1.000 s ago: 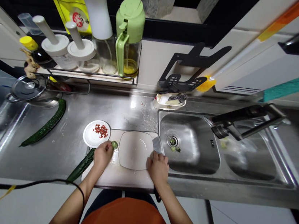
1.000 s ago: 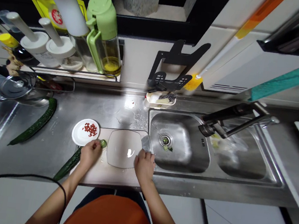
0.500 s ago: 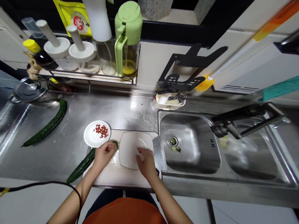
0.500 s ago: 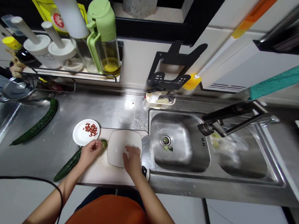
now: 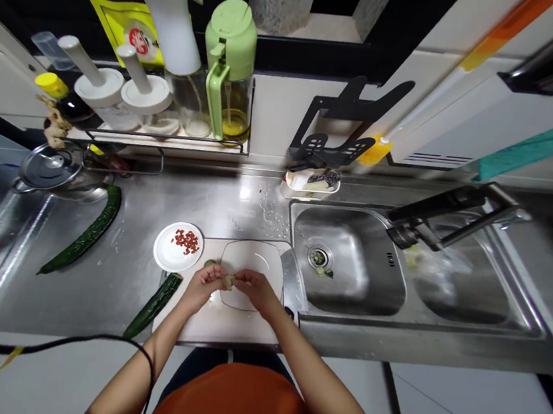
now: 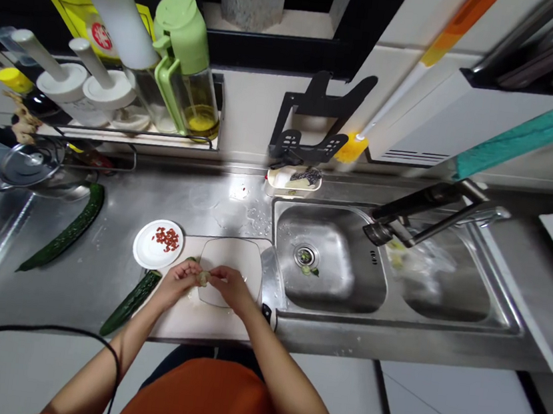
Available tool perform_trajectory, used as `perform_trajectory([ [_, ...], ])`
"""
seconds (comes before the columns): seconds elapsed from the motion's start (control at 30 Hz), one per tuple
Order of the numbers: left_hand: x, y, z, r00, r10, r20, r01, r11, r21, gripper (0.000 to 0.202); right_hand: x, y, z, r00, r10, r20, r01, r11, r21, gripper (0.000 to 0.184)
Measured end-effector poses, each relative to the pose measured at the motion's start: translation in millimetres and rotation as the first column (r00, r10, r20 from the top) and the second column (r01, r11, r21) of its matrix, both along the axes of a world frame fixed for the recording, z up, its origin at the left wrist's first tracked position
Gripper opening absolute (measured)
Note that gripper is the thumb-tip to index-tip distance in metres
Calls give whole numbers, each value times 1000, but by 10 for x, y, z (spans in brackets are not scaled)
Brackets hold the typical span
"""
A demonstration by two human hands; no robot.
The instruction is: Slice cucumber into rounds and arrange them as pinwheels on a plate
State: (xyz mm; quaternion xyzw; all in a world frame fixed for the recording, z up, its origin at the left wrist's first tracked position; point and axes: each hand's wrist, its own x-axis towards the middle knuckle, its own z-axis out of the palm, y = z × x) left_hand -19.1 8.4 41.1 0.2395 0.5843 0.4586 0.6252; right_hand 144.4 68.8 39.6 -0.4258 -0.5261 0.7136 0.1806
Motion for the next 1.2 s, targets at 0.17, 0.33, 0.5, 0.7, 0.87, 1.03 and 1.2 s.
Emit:
perform_trajectory([
  [0.17,10,4,-57,998,-40,41,42,998,-51,37,48,14,-31,994,-2,108,-2,999,35,17],
  [0.33,40,8,-98,998,-40,50,46,992,-117,45,94,45,-3,994,2,113,-11,997,81,16],
  [0.5,116,20,-128,990,39,138,4,954,-299,55,125,58,89,991,11,132,-26,993,117,17],
  [0.7,155,90,-103,942,50,332,100,902,-420,45,141,64,178,990,25,141,-47,987,156,18],
  [0.87,137,183,-106,932,94,349,57,916,-397,46,183,84,170,980,-26,199,-8,986,168,20],
  [1.03,129,317,-88,971,68,231,29,918,-395,48,221,116,88,974,-55,221,15,983,182,20],
  [1.2,120,475,-158,1000,-14,27,22,952,-304,39,226,142,-62,955,-130,266,90,983,159,22],
])
